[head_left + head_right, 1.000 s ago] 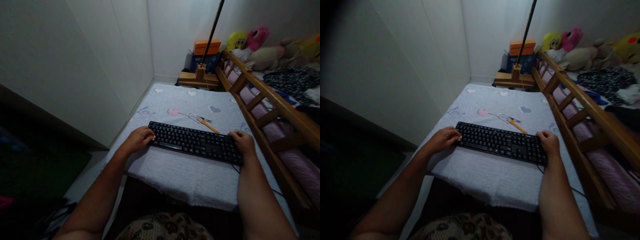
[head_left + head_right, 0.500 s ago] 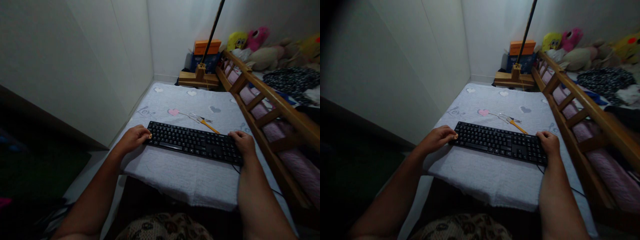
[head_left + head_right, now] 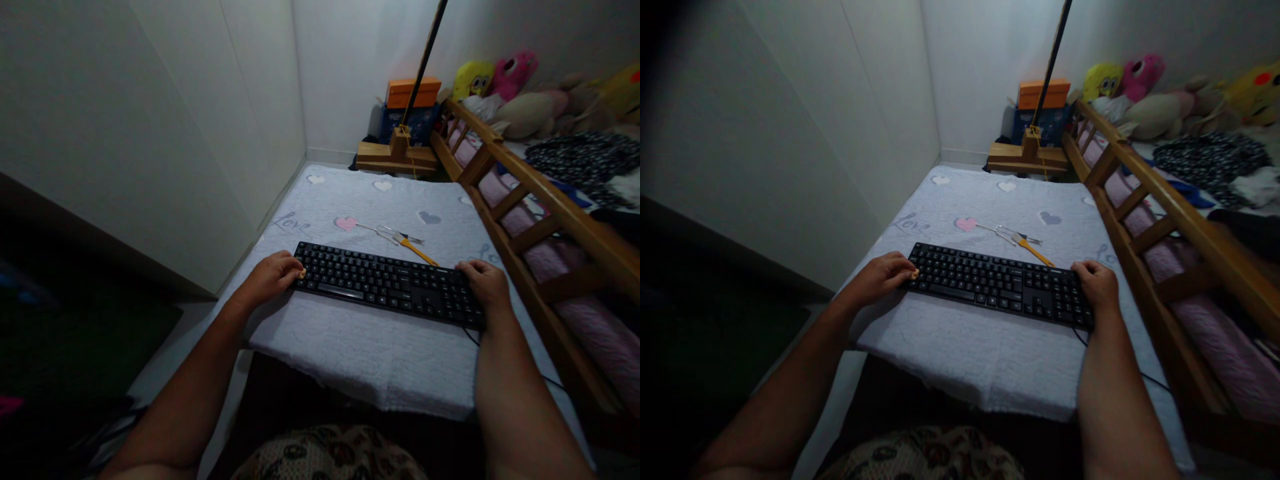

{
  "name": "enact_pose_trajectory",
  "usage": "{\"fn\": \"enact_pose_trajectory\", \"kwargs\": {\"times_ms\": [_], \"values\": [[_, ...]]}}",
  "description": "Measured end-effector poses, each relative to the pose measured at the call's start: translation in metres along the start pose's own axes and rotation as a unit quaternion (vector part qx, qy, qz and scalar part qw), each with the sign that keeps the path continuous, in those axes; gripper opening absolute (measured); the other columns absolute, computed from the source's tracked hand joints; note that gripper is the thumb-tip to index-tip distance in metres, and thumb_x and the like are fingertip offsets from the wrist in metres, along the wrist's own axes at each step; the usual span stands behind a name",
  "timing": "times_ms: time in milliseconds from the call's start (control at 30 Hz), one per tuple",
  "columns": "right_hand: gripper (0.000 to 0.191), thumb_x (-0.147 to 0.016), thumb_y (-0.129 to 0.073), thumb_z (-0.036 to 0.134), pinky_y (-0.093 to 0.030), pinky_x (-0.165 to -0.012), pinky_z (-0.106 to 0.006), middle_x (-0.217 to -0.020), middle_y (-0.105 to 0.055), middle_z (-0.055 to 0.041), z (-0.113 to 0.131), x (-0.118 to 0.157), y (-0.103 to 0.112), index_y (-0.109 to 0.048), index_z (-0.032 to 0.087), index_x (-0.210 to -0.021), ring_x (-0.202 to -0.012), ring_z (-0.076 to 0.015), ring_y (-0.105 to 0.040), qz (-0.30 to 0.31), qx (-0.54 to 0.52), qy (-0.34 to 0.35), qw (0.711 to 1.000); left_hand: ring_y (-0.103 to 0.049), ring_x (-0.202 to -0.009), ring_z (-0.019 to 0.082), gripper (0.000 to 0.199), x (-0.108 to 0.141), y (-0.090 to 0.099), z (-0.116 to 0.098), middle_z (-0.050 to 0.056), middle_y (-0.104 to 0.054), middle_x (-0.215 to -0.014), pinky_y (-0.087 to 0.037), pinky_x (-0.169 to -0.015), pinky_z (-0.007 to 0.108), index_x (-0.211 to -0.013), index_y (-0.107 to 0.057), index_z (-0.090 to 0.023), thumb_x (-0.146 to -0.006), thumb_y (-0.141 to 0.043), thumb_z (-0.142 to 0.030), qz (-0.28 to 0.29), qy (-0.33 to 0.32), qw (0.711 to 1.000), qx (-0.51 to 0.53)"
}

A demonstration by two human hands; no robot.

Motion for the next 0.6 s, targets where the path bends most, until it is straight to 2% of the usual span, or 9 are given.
{"fn": "enact_pose_trajectory", "kwargs": {"times_ms": [333,433,600], "values": [[0.031,-0.068,-0.061,0.053,-0.041,-0.069,-0.034,-0.065,-0.064,-0.0018,-0.004,-0.003,-0.001,-0.068,0.023,-0.065,-0.072,-0.0233,-0.058,-0.001,0.006,0.009,1.000,-0.066,-0.088,0.019,0.025,0.019,0.009,-0.003,0.005,-0.070,-0.093,-0.051,-0.083,0.032,-0.092,-0.076,-0.020,-0.092,-0.056,-0.035,0.077,0.002,0.997,0.011],[0.031,-0.067,-0.061,0.053,-0.041,-0.068,-0.035,-0.066,-0.065,-0.0021,-0.005,-0.004,-0.001,-0.069,0.023,-0.065,-0.072,-0.0236,-0.059,-0.003,0.010,0.005,1.000,-0.066,-0.089,0.020,0.026,0.015,0.011,0.001,0.006,-0.070,-0.094,-0.051,-0.083,0.033,-0.093,-0.076,-0.020,-0.092,-0.057,-0.038,0.046,0.006,0.999,0.024],[0.033,-0.067,-0.060,0.055,-0.040,-0.068,-0.035,-0.065,-0.064,-0.0021,-0.004,-0.004,-0.001,-0.068,0.023,-0.065,-0.073,-0.0237,-0.059,-0.001,0.018,-0.001,1.000,-0.065,-0.088,0.019,0.026,-0.004,0.011,0.008,0.006,-0.068,-0.095,-0.051,-0.084,0.034,-0.093,-0.075,-0.019,-0.091,-0.058,-0.038,-0.061,0.022,0.998,0.025]]}}
Point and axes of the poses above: each hand's wrist, its own x-axis away from the middle knuckle, its own y-axis out of the back of the hand, z = x × y, the point moved 4 cm from there along -x, towards the middle knuckle
